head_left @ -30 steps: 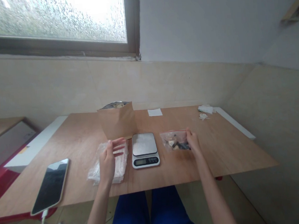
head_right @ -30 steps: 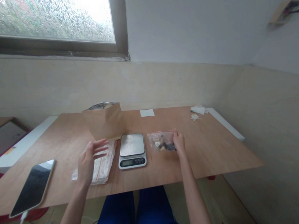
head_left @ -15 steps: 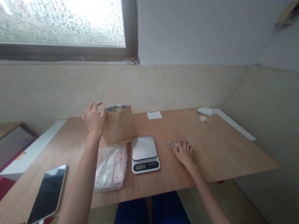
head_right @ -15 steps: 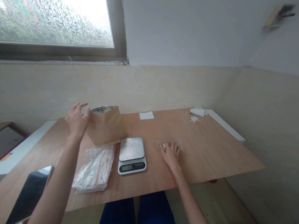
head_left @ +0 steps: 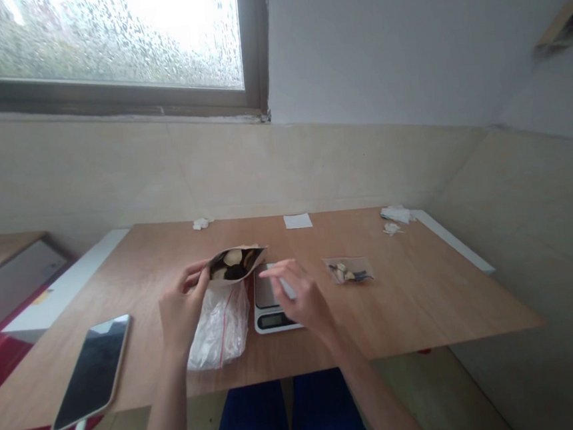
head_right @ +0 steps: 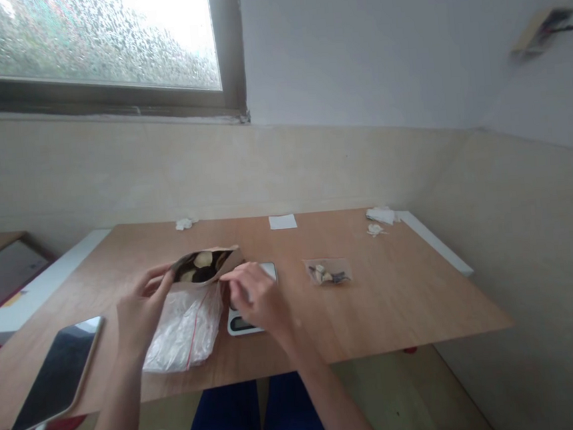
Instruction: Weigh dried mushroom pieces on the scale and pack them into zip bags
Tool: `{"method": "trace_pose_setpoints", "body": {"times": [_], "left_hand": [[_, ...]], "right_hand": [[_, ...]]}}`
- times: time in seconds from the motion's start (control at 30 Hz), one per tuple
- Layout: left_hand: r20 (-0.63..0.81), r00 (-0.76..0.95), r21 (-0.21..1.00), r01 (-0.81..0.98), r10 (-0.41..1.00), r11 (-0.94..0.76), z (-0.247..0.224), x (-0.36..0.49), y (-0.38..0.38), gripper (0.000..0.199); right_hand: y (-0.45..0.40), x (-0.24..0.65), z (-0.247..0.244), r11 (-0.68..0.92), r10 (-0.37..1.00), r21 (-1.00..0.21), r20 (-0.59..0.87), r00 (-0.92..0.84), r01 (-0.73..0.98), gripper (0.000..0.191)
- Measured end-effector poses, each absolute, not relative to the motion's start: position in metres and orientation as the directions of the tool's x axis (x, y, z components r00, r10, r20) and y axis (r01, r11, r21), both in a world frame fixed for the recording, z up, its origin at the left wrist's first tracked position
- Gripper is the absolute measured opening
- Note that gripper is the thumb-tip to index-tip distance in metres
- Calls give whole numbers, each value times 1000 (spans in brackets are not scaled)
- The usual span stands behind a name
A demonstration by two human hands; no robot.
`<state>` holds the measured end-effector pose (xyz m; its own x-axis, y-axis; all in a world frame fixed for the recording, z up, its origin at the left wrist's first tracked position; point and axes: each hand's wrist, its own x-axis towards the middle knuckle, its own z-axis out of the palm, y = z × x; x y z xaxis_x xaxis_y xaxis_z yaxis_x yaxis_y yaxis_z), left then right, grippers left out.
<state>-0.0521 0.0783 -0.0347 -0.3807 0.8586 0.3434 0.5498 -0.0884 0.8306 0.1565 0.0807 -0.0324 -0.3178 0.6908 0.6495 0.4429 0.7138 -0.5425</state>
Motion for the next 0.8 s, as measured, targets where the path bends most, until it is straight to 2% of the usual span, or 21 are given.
{"method": "trace_pose_setpoints", "body": {"times": [0.07,0.1,0.23,0.33,0.47,0.57,0.8], "left_hand": [[325,-347,833,545,880,-93,-41,-55,68,33],[327,-343,834,543,881,-98,-43,-55,64,33],[364,-368,833,539,855,-123,-49,-51,56,31],[404,-367,818,554,838,-152,-53,-46,55,29],[430,-373,814,554,822,-174,-59,-41,56,28],[425,-387,824,539,818,-174,-62,-37,56,27],[383,-419,866,472,823,-163,-62,-30,54,25]], "right_hand": [[71,128,-20,776,630,-483,616,-473,405,27],[69,116,-17,776,630,-447,589,-506,445,28],[75,89,-22,614,766,-321,461,-448,721,28],[78,81,-23,488,853,-268,347,-390,830,25],[83,75,-19,367,926,-352,222,-304,861,35],[90,74,-18,341,940,-414,149,-307,844,37],[89,84,-25,375,925,-529,156,-347,761,25]]}}
